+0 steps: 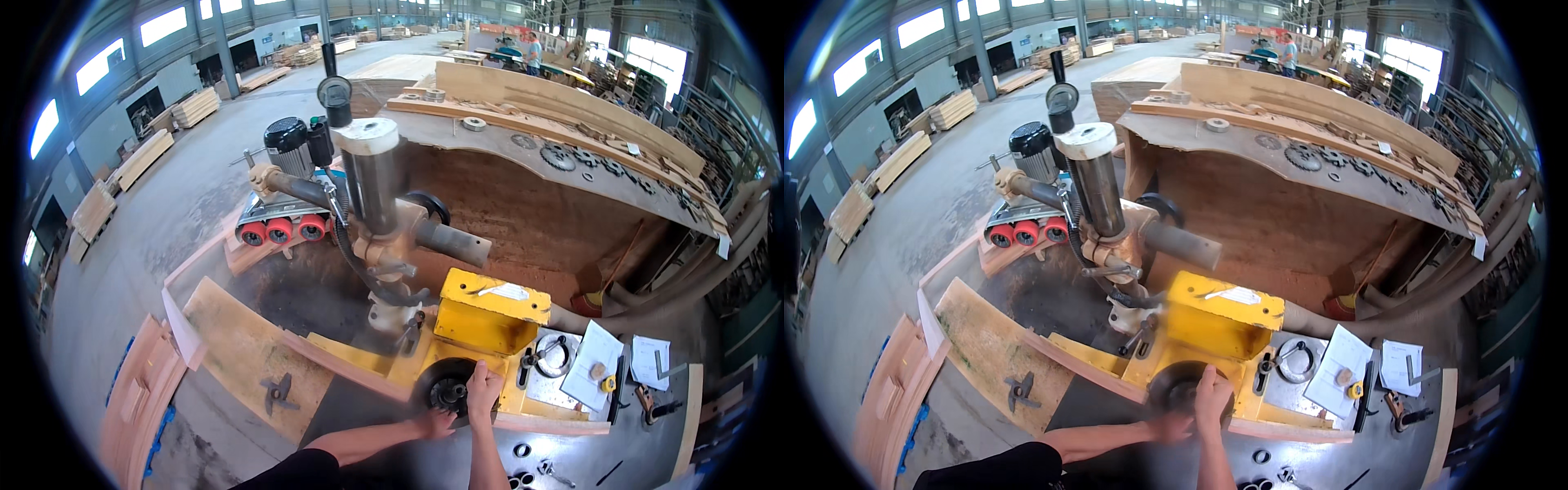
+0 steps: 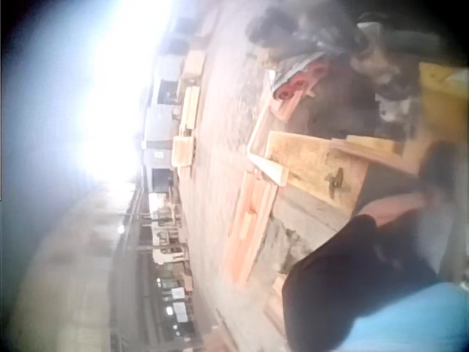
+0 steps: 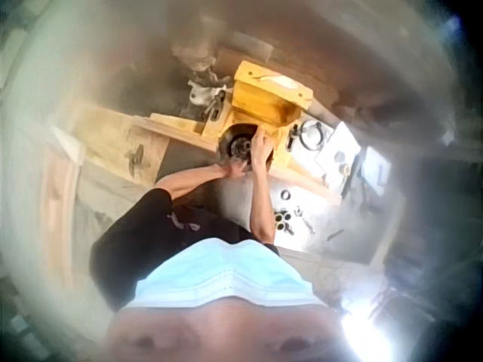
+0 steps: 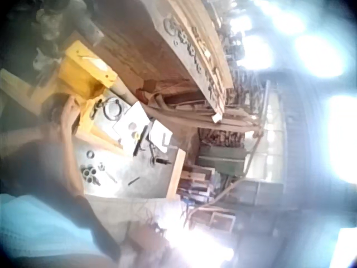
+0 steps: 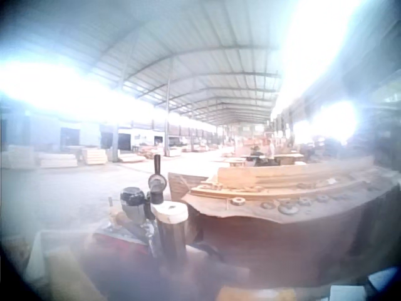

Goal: The person operates a yellow mortising machine in a woodworking workshop. They mark a wooden plank, retrieve a chisel from a cabinet, install it into the machine using a hammer and wrench, and then feed the plank through the machine to cut mortises.

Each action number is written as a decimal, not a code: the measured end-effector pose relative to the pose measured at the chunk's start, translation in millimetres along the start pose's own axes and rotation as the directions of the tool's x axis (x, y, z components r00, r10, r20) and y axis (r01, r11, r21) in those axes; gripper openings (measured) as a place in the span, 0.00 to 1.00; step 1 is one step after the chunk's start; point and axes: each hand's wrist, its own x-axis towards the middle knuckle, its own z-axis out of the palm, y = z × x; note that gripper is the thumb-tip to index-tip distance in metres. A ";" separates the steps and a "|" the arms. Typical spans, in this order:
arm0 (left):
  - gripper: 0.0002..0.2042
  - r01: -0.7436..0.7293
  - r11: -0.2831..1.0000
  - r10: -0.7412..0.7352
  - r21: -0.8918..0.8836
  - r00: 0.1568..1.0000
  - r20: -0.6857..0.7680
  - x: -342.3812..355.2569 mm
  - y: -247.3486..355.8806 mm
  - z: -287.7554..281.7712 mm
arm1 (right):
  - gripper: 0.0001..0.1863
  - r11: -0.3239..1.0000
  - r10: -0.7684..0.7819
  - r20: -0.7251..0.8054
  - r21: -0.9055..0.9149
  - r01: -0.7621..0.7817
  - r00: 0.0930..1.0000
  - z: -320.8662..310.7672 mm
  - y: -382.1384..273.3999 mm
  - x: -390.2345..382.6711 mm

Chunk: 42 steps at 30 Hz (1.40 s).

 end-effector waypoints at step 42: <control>0.17 0.459 0.885 -0.453 -0.077 0.888 0.083 -334.5 185.2 -123.1 | 0.29 0.457 0.394 -0.264 0.887 0.061 0.880 -166.5 52.5 -198.2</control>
